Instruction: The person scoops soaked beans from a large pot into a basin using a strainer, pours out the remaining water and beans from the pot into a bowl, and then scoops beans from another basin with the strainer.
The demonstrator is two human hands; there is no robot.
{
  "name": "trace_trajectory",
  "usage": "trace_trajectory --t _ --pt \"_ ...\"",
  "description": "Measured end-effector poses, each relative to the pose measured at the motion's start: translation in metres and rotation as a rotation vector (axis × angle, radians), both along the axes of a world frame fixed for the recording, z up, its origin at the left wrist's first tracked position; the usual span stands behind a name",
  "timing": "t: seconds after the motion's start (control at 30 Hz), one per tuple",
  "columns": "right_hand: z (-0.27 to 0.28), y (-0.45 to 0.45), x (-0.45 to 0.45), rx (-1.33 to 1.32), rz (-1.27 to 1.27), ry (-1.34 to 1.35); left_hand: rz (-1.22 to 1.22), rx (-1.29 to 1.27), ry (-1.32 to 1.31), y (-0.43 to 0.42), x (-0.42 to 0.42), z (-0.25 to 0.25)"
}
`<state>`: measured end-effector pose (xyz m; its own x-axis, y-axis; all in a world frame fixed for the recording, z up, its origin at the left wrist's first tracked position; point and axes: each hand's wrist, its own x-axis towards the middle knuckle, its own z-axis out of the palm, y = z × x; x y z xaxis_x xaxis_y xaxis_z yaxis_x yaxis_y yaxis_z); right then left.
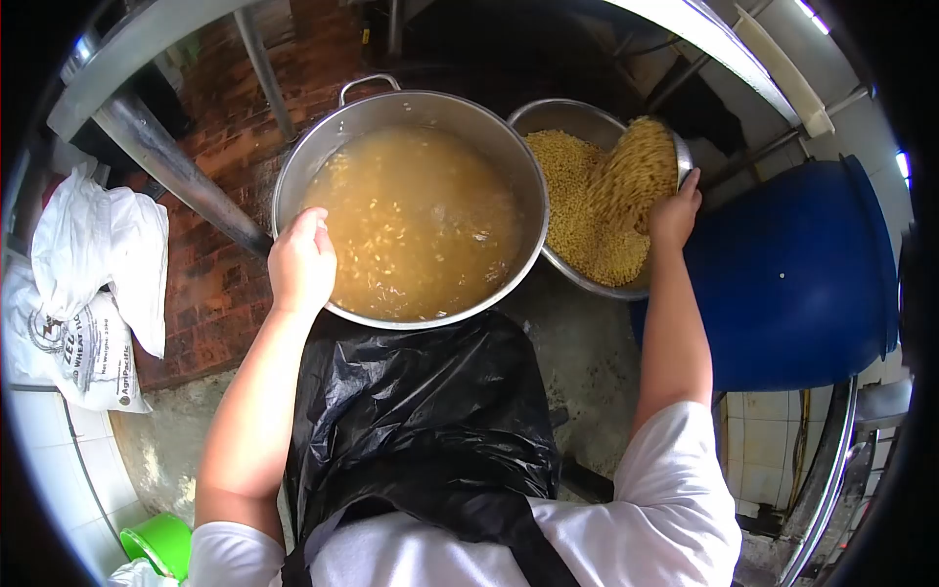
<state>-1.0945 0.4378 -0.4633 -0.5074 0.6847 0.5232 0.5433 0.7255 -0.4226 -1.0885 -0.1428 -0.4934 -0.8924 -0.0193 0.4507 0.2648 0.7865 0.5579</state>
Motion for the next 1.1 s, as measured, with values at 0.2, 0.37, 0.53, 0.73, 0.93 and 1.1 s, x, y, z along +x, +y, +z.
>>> trace_trajectory --t 0.2,0.37,0.53,0.73,0.93,1.1 --pt "-0.014 0.031 0.015 0.306 0.073 -0.418 0.004 0.017 -0.043 0.000 -0.001 0.000" --pt "-0.016 0.056 0.023 0.382 0.140 -0.067 -0.010 -0.001 -0.055 0.000 -0.003 -0.003" --pt "0.019 0.046 0.014 0.383 0.219 0.297 -0.003 -0.007 -0.050 -0.001 -0.004 -0.004" --pt "0.063 -0.115 0.004 -0.082 0.542 0.470 0.002 -0.031 0.002 0.001 -0.003 -0.004" --pt "0.021 -0.235 -0.060 0.239 1.043 0.208 -0.019 -0.019 0.014 0.000 -0.002 -0.001" --pt "-0.021 -0.278 -0.073 0.528 0.972 -0.446 -0.042 -0.009 0.058 -0.003 -0.001 -0.001"
